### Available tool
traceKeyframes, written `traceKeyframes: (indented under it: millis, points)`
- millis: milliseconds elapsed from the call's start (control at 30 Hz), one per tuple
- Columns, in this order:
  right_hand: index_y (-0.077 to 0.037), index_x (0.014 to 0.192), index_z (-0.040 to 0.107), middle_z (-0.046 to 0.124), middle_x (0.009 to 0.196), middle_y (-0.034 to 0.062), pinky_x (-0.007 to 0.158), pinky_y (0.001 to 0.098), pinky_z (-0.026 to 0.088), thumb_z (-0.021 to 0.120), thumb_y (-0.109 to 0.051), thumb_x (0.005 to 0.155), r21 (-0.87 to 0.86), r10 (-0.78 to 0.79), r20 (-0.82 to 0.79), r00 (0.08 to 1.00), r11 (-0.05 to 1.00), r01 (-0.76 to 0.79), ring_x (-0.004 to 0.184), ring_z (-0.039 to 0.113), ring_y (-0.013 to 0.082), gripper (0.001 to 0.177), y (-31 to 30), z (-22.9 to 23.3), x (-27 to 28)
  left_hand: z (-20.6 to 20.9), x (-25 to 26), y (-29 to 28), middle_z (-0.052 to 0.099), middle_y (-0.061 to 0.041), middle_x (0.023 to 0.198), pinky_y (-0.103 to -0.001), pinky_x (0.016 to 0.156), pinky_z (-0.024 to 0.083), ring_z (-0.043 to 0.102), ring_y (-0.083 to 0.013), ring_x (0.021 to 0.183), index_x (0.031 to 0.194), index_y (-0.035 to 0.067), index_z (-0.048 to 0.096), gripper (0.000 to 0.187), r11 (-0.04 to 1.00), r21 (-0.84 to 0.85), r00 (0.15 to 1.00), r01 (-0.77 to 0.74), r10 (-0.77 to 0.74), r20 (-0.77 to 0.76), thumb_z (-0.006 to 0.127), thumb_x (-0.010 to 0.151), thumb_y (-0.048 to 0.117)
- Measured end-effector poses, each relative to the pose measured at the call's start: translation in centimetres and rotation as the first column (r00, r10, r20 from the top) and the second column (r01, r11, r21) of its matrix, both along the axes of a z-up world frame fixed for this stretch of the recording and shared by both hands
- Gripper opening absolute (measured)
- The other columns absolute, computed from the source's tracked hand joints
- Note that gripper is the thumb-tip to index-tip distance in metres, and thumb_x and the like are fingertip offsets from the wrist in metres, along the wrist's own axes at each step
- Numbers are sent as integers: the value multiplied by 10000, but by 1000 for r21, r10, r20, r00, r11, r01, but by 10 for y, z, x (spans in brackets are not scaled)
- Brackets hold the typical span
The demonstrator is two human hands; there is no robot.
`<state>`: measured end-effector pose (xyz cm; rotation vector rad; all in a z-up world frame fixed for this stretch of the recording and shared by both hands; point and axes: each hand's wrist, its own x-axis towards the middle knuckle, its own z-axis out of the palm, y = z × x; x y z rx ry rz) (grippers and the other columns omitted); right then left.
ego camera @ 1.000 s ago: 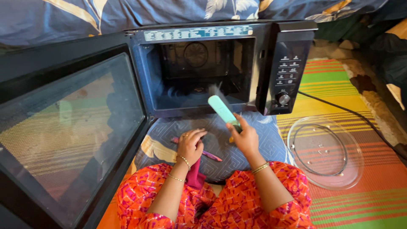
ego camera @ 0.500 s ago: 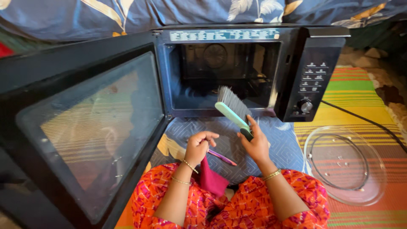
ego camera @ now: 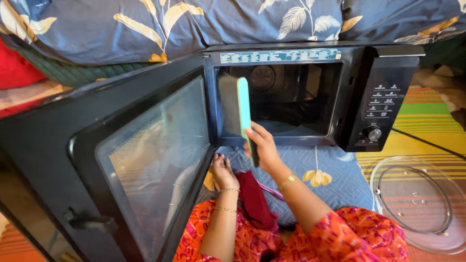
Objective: The person cleans the interior and exterior of a microwave oven. They use a brush to scrub the inside surfaces, a cloth to wipe the interior and control panel, and a toothbrush to clean the control panel buttons.
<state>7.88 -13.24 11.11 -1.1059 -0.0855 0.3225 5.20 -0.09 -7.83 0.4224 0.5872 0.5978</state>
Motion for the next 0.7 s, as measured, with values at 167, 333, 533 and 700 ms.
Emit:
traceKeyframes:
  millis: [167, 333, 533, 700]
  points:
    - [-30, 1389, 610, 644, 893, 28, 455, 272, 506, 683, -238, 945, 91, -36, 25, 999, 995, 33, 606, 608, 107, 496, 56, 9, 28, 3, 4, 5, 492, -100, 1556, -385, 1196, 325, 443, -244, 1459, 1474, -45, 455, 524, 997, 43, 990, 71, -76, 115, 421, 1020, 215]
    - [-14, 1385, 615, 650, 910, 14, 458, 257, 497, 689, -236, 943, 118, -69, 9, 998, 991, 68, 628, 606, 99, 500, 70, 4, 39, 19, 2, 7, 504, -128, 1545, -424, 1188, 345, 488, -307, 1421, 1483, 6, 430, 600, 985, -159, 978, 70, -36, 207, 312, 1025, 375]
    - [-8, 1383, 619, 653, 914, 20, 453, 256, 490, 693, -226, 931, 113, -71, 21, 997, 991, 68, 628, 600, 105, 507, 70, 5, 47, 25, -1, 10, 522, -126, 1530, -429, 1165, 369, 516, -319, 1395, 1477, 35, 442, 689, 974, -215, 985, 79, -42, 169, 314, 990, 506]
    - [-18, 1380, 621, 650, 911, 14, 451, 255, 491, 693, -234, 924, 99, -79, 43, 996, 992, 74, 624, 597, 104, 509, 73, 10, 55, 20, 0, 4, 535, -131, 1527, -440, 1164, 370, 526, -307, 1393, 1453, 9, 477, 694, 989, -140, 984, 57, -32, 174, 307, 995, 503]
